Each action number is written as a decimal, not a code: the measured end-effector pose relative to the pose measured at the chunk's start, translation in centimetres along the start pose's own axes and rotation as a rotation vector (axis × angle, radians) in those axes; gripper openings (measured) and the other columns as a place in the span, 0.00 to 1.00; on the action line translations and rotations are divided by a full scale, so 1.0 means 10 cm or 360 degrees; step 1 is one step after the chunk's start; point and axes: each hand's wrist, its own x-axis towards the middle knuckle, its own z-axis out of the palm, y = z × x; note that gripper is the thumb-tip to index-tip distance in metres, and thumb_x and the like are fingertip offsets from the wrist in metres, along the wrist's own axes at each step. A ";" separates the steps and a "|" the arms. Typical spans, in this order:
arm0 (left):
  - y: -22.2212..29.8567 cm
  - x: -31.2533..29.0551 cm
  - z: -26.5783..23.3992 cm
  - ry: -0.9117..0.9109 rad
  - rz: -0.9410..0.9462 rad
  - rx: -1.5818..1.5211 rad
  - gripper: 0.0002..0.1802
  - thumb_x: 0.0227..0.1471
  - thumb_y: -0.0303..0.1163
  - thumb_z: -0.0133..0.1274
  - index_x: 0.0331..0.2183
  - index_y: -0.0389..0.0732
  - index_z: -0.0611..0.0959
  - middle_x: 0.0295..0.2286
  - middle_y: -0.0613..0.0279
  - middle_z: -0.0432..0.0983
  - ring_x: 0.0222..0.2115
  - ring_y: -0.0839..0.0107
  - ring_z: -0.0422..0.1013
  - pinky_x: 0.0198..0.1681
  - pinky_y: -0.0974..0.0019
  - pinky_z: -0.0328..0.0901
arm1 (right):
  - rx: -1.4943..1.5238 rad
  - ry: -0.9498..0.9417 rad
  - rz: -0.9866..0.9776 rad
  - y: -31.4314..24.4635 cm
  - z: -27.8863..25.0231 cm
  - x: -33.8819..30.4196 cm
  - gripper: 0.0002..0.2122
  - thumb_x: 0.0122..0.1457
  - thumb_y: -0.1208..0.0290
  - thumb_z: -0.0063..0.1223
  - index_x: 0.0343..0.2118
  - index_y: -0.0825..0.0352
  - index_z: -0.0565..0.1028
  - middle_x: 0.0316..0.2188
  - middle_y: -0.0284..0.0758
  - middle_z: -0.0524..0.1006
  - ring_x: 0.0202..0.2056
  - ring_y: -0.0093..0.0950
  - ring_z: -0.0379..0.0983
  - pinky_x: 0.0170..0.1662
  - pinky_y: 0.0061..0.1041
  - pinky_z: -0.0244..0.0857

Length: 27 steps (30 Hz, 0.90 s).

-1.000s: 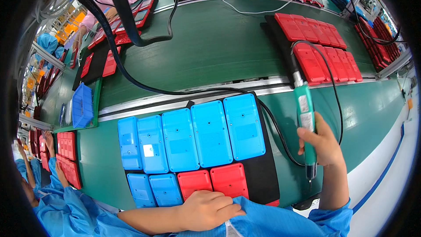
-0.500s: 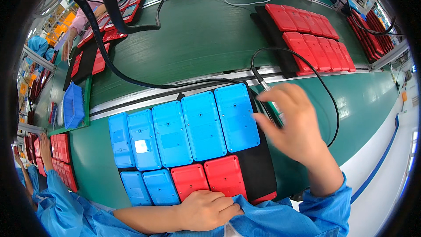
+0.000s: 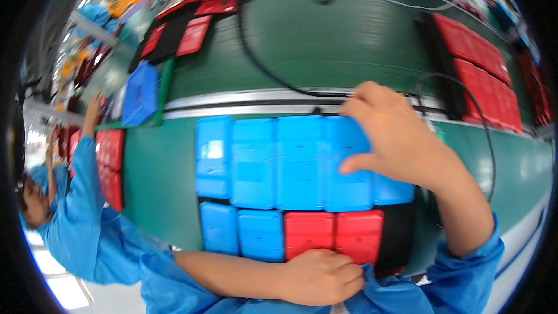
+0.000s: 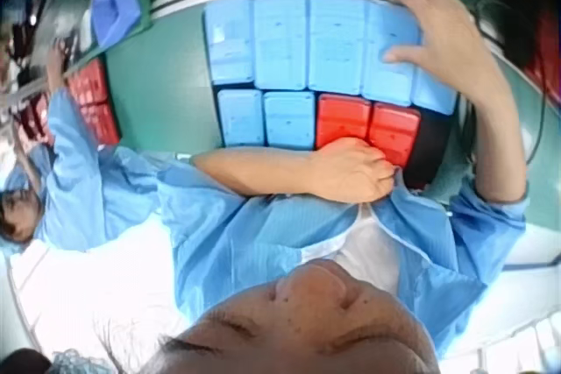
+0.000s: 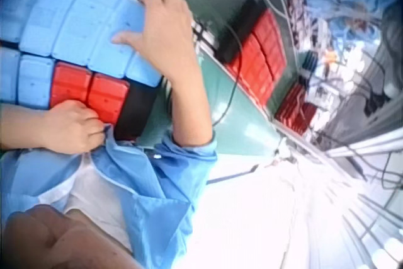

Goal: The person secures plastic housings for electronic devices by driving screws into them with an electric screwdriver on an assembly line.

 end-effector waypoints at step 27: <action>-0.03 0.03 0.07 0.0072 -0.0008 -0.0208 0.08 0.41 0.31 0.46 0.21 0.37 0.76 0.21 0.59 0.71 0.24 0.64 0.70 0.25 0.64 0.65 | 0.1767 0.0114 0.0685 -0.75 -0.23 0.33 0.19 0.49 0.68 0.53 0.42 0.71 0.63 0.28 0.34 0.73 0.26 0.19 0.72 0.28 0.15 0.67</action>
